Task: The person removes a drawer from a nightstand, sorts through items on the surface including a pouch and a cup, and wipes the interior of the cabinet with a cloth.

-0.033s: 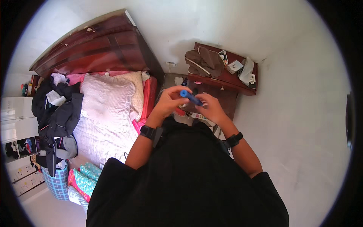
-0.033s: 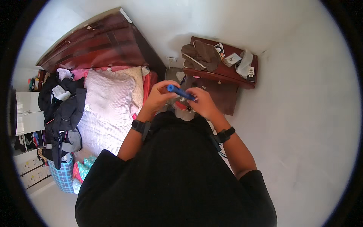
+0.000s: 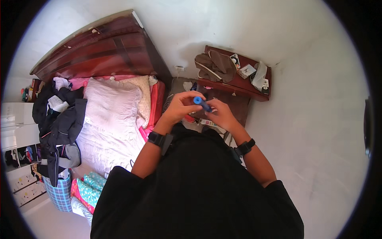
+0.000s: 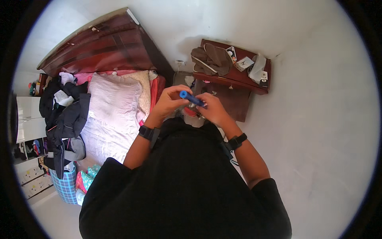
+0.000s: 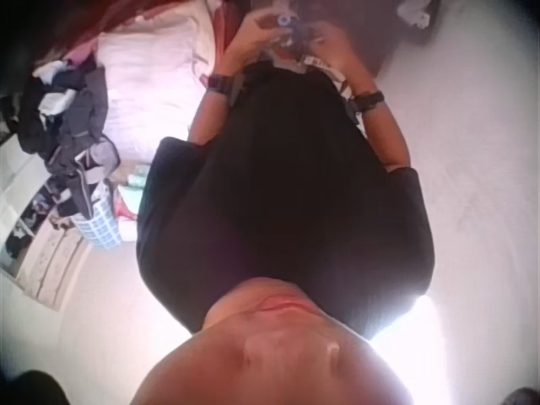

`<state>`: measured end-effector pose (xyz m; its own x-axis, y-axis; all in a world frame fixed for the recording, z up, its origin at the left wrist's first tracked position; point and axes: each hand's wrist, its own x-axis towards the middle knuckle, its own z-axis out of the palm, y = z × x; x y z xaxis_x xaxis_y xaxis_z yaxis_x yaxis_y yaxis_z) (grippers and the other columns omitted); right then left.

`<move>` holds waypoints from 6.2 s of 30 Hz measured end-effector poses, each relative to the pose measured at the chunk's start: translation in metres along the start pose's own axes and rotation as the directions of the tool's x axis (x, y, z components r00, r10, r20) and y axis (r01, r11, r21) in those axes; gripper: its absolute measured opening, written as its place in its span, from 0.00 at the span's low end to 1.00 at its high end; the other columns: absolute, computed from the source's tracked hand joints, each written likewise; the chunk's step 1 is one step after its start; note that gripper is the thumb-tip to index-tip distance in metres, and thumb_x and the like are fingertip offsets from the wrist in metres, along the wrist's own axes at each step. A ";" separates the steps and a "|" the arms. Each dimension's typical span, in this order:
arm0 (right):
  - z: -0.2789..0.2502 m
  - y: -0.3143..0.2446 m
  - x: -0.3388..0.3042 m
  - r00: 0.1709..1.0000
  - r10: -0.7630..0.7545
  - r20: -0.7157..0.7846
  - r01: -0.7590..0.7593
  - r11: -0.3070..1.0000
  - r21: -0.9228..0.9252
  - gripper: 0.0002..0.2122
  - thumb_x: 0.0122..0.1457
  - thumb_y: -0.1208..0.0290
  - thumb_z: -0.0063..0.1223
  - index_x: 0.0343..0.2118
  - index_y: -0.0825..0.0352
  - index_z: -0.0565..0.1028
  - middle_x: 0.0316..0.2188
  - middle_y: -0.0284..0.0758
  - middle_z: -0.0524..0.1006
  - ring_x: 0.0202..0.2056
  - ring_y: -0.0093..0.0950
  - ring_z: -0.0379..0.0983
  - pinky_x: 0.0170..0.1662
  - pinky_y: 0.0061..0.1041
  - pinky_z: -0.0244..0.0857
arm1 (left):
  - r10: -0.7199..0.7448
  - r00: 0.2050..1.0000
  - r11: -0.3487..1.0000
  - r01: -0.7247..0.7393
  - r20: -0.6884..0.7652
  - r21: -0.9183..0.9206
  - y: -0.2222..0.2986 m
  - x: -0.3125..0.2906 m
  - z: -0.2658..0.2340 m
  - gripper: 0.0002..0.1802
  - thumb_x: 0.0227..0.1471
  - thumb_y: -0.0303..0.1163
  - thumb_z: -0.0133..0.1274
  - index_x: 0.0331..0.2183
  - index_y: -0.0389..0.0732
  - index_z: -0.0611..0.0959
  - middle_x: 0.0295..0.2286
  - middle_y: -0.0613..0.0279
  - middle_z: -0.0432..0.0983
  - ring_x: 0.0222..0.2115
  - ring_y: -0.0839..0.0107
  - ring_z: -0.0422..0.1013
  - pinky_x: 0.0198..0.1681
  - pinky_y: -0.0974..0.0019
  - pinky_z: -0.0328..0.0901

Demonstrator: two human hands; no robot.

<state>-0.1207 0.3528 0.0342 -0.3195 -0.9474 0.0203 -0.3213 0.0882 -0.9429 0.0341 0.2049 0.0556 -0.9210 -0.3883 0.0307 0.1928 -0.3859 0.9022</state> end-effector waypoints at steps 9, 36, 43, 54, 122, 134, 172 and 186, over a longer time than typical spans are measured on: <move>0.006 -0.014 0.027 0.992 -0.122 0.020 0.123 0.980 -0.159 0.13 0.46 0.78 0.56 0.37 0.68 0.74 0.34 0.40 0.74 0.35 0.40 0.72 0.39 0.32 0.66 | 0.052 0.971 0.998 -0.058 0.235 0.020 0.021 0.020 -0.011 0.15 0.41 0.15 0.61 0.36 0.35 0.82 0.37 0.61 0.74 0.40 0.72 0.69 0.46 0.69 0.64; 0.011 -0.044 0.040 0.998 0.005 -0.066 -0.019 0.977 -0.212 0.17 0.61 0.67 0.51 0.49 0.71 0.70 0.24 0.34 0.75 0.26 0.22 0.71 0.32 0.24 0.66 | 0.001 0.999 0.998 -0.003 -0.036 -0.068 -0.013 0.029 -0.036 0.18 0.56 0.29 0.52 0.48 0.34 0.74 0.46 0.55 0.74 0.47 0.69 0.69 0.54 0.64 0.59; 0.002 -0.015 0.038 0.964 0.227 0.136 -0.265 0.835 0.482 0.14 0.65 0.63 0.45 0.46 0.69 0.71 0.33 0.29 0.73 0.33 0.18 0.70 0.36 0.20 0.66 | -0.039 0.996 0.984 0.052 0.079 -0.169 0.002 0.037 -0.032 0.21 0.59 0.30 0.48 0.52 0.35 0.70 0.53 0.51 0.67 0.53 0.65 0.65 0.59 0.61 0.55; 0.000 -0.008 0.023 0.953 0.265 0.147 -0.303 0.799 0.520 0.14 0.65 0.66 0.44 0.49 0.67 0.69 0.35 0.28 0.73 0.35 0.17 0.67 0.40 0.18 0.64 | -0.026 0.992 0.989 0.044 0.121 -0.145 0.006 0.038 -0.016 0.20 0.58 0.25 0.44 0.53 0.35 0.70 0.54 0.56 0.66 0.51 0.69 0.66 0.57 0.64 0.59; -0.164 0.149 0.115 0.913 0.352 -0.205 -0.377 0.540 -0.753 0.16 0.54 0.67 0.49 0.36 0.79 0.72 0.33 0.58 0.76 0.38 0.52 0.74 0.43 0.45 0.69 | -0.490 0.386 0.848 0.007 -0.781 -0.529 -0.085 -0.238 -0.170 0.19 0.56 0.35 0.48 0.48 0.39 0.72 0.37 0.58 0.72 0.34 0.70 0.67 0.41 0.66 0.65; -0.151 0.182 0.115 0.857 0.329 -0.396 -0.511 0.639 -0.575 0.15 0.54 0.66 0.49 0.31 0.79 0.72 0.29 0.57 0.76 0.35 0.52 0.74 0.40 0.46 0.68 | -0.590 0.358 0.749 -0.093 -0.724 -0.656 -0.097 -0.243 -0.152 0.14 0.55 0.32 0.48 0.44 0.41 0.73 0.38 0.57 0.70 0.37 0.65 0.67 0.42 0.62 0.67; -0.152 0.183 0.140 0.704 0.631 -0.327 -0.659 0.751 0.031 0.13 0.61 0.68 0.46 0.42 0.74 0.67 0.26 0.39 0.73 0.18 0.32 0.71 0.22 0.31 0.68 | -0.638 0.183 0.714 -0.221 -0.748 -0.664 -0.140 -0.313 -0.131 0.13 0.56 0.30 0.43 0.42 0.40 0.75 0.31 0.60 0.72 0.31 0.66 0.69 0.37 0.63 0.66; -0.124 0.177 0.140 0.811 0.294 -0.505 -0.510 0.779 -0.364 0.25 0.41 0.72 0.58 0.46 0.73 0.70 0.36 0.53 0.75 0.41 0.48 0.73 0.46 0.41 0.66 | -0.600 0.126 0.754 -0.241 -0.790 -0.611 -0.146 -0.328 -0.133 0.14 0.54 0.31 0.46 0.44 0.41 0.73 0.33 0.63 0.72 0.32 0.68 0.68 0.39 0.63 0.64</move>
<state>-0.3330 0.2743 -0.0888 -0.8041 -0.5872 -0.0930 -0.4125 0.6637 -0.6240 0.3525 0.2777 -0.1435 0.0355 -0.4783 -0.8775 0.5746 -0.7086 0.4096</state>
